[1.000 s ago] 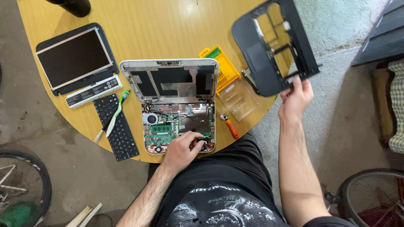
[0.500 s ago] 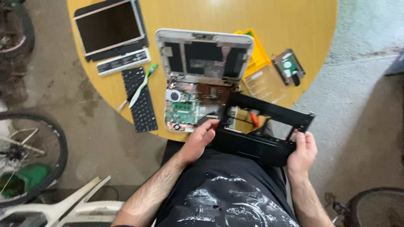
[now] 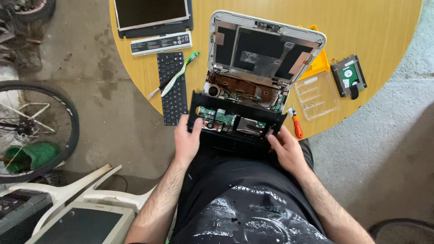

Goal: The person disassembles a laptop by removing screws from the motherboard area using a screwdriver. They then detach a ribbon cable and place the bottom case cover onto the laptop chassis.

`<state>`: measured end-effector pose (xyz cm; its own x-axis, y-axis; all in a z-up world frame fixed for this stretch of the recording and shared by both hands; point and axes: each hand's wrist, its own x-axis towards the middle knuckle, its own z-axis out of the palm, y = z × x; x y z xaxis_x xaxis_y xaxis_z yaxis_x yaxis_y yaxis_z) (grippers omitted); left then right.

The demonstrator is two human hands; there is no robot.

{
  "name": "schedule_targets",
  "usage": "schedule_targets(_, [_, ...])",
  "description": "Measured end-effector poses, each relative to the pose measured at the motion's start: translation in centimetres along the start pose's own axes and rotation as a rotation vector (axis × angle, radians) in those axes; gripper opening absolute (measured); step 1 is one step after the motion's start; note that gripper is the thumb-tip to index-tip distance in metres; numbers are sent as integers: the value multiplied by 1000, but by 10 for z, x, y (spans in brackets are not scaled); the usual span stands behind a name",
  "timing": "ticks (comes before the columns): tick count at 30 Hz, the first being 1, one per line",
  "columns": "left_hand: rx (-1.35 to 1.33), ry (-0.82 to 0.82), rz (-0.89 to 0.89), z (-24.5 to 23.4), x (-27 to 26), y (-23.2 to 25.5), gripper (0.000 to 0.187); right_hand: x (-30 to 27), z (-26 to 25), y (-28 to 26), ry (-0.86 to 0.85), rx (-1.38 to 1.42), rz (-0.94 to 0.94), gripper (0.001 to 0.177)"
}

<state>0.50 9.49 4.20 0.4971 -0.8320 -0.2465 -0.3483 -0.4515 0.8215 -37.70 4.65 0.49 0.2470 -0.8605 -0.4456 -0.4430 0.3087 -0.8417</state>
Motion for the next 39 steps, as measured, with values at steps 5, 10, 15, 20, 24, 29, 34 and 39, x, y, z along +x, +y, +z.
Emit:
schedule_targets(5, [-284,136,138,3,-20,-63,38,-8,-2,-10,-153,142,-139,23])
schedule_targets(10, [-476,288,190,2,-15,-150,56,5,-6,-7,-284,441,-122,60])
schedule_targets(15, [-453,278,213,16,2,-155,55,65,-5,-37,391,-855,-619,18])
schedule_targets(20, [-447,273,223,21,4,-134,59,116,-3,-56,409,-934,-850,10])
schedule_targets(24, [-391,257,195,24,3,-117,58,130,-10,-71,421,-962,-860,16])
schedule_targets(29, [-229,203,134,22,12,-63,52,114,-11,-68,245,-561,-638,15])
schedule_targets(34, [-131,45,34,16,38,-44,54,77,-26,-25,273,-2,-259,21])
schedule_targets(39, [-129,-82,-14,16,56,7,33,27,-8,-5,196,247,-76,57])
